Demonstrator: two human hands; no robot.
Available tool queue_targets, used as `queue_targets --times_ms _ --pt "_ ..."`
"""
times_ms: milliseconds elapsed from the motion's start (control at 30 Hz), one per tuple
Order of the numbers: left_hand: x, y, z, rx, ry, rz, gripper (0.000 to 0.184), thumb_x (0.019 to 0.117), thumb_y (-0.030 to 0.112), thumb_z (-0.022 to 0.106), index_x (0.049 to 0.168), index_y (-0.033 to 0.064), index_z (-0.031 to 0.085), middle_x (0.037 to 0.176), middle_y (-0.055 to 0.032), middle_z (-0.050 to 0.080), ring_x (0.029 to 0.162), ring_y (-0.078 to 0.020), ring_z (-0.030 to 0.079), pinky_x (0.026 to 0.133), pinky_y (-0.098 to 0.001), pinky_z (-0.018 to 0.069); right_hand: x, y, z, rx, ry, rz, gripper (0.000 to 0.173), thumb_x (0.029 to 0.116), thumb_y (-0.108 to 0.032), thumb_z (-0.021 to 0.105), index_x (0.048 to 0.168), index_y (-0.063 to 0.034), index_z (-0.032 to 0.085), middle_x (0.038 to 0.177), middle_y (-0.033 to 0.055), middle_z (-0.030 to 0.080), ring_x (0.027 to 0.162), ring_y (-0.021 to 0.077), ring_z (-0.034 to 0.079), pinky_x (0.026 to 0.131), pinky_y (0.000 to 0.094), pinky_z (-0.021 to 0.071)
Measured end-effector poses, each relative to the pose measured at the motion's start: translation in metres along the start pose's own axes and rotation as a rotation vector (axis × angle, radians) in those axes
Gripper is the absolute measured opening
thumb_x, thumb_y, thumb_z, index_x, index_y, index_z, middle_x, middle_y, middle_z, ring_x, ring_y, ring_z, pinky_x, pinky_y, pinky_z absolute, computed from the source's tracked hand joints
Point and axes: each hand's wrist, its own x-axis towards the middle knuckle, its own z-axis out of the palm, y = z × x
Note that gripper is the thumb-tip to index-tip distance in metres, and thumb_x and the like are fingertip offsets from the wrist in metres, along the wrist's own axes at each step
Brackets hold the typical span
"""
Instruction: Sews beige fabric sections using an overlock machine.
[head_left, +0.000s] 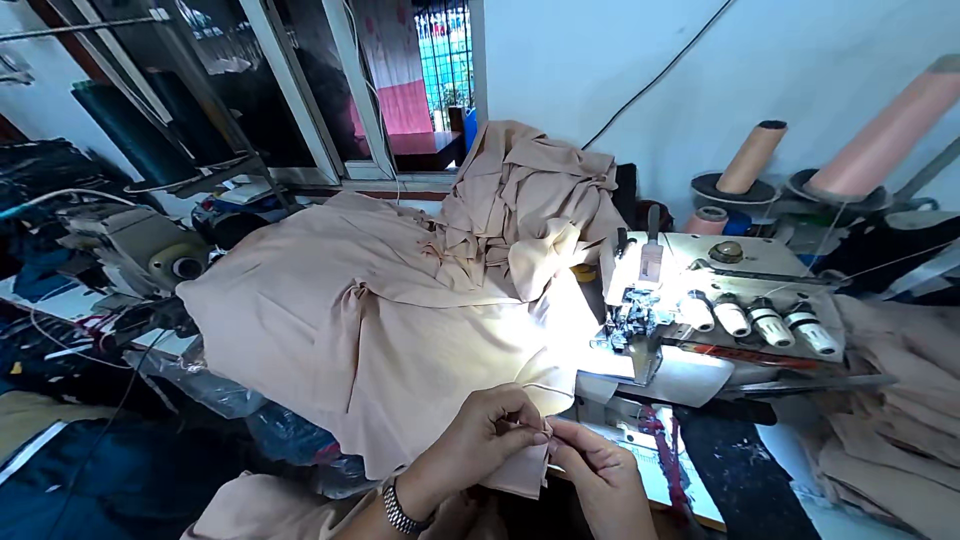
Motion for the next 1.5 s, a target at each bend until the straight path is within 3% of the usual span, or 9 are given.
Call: queue_targets --times_ms 200,333,467,567,733,1000,1233,1367,1500 --pt "0.001 -0.001 -0.001 -0.034 0.061 -0.003 0.016 0.0954 0.013 0.071 0.106 0.0001 0.069 0.090 0.0003 0.064 0.081 -0.0010 0.061 0.074 -0.0162 0.0532 0.008 0.000 -0.002 -0.097 -0.068 -0.097 0.021 0.0934 0.000 0.058 0.106 0.0020 0.075 0.095 0.0029 0.076 0.082 0.0030 0.071 0.076 0.0189 0.0602" --pt "0.008 -0.004 -0.002 0.021 0.115 0.097 0.011 0.0946 0.011 0.071 0.093 0.0003 0.074 0.084 -0.0012 0.067 0.079 -0.0022 0.062 0.074 -0.0175 0.0533 0.014 0.006 0.004 0.022 -0.044 -0.166 0.014 0.0896 0.004 0.061 0.101 -0.0039 0.063 0.091 -0.0010 0.073 0.080 0.0038 0.069 0.072 0.0196 0.0591" --pt "0.024 0.002 -0.017 0.017 0.175 0.114 0.006 0.0925 0.006 0.070 0.088 0.0015 0.071 0.083 -0.0010 0.063 0.073 -0.0043 0.059 0.067 -0.0182 0.0515 0.018 0.030 0.003 0.099 -0.104 -0.280 0.016 0.1034 -0.015 0.058 0.104 -0.0073 0.073 0.093 -0.0030 0.072 0.081 0.0008 0.066 0.075 0.0179 0.0571" --pt "0.036 0.009 -0.032 0.005 0.222 0.141 0.003 0.0921 0.003 0.071 0.090 0.0022 0.070 0.086 -0.0026 0.064 0.073 -0.0071 0.061 0.063 -0.0200 0.0534 0.011 0.050 0.001 0.077 -0.144 -0.212 0.028 0.1050 -0.026 0.056 0.096 -0.0092 0.076 0.093 -0.0036 0.073 0.086 0.0003 0.066 0.077 0.0179 0.0551" --pt "0.045 0.017 -0.042 0.034 0.235 0.127 0.003 0.0931 0.002 0.069 0.091 0.0037 0.069 0.087 -0.0037 0.064 0.074 -0.0107 0.062 0.062 -0.0225 0.0541 0.008 0.057 0.005 0.111 -0.038 -0.042 0.011 0.0926 -0.008 0.068 0.091 -0.0012 0.077 0.093 0.0061 0.074 0.081 0.0122 0.072 0.076 0.0270 0.0635" --pt "0.048 0.019 -0.041 0.022 0.200 0.089 0.003 0.0937 0.003 0.069 0.091 0.0041 0.068 0.084 -0.0038 0.065 0.074 -0.0112 0.063 0.063 -0.0227 0.0540 0.019 0.047 0.015 0.217 0.032 0.218 0.016 0.0942 -0.012 0.066 0.086 -0.0015 0.074 0.081 0.0042 0.073 0.070 0.0131 0.072 0.069 0.0293 0.0638" --pt "0.081 0.032 -0.051 0.163 0.124 0.181 0.012 0.1026 0.008 0.052 0.104 0.0037 0.063 0.113 -0.0067 0.068 0.104 -0.0148 0.065 0.092 -0.0338 0.0544 0.035 0.012 -0.004 0.252 -0.008 0.139 0.007 0.0882 -0.006 0.072 0.083 -0.0012 0.074 0.076 0.0052 0.072 0.067 0.0125 0.070 0.067 0.0288 0.0626" --pt "0.137 0.056 -0.058 -0.075 0.076 0.299 0.008 0.1031 0.004 0.048 0.104 0.0082 0.055 0.083 0.0037 0.062 0.073 -0.0023 0.061 0.067 -0.0199 0.0523 0.050 -0.049 -0.037 0.338 -0.063 0.013 0.004 0.0882 -0.011 0.075 0.086 -0.0084 0.078 0.079 0.0010 0.075 0.070 0.0095 0.072 0.068 0.0278 0.0633" --pt "0.174 0.017 -0.034 0.009 0.005 0.282 0.009 0.1009 0.000 0.048 0.102 0.0005 0.057 0.080 0.0002 0.057 0.071 -0.0039 0.055 0.067 -0.0218 0.0480 0.057 -0.025 -0.061 0.244 0.056 0.155 0.007 0.0878 -0.003 0.070 0.081 -0.0022 0.073 0.072 0.0062 0.073 0.065 0.0141 0.071 0.067 0.0296 0.0630"
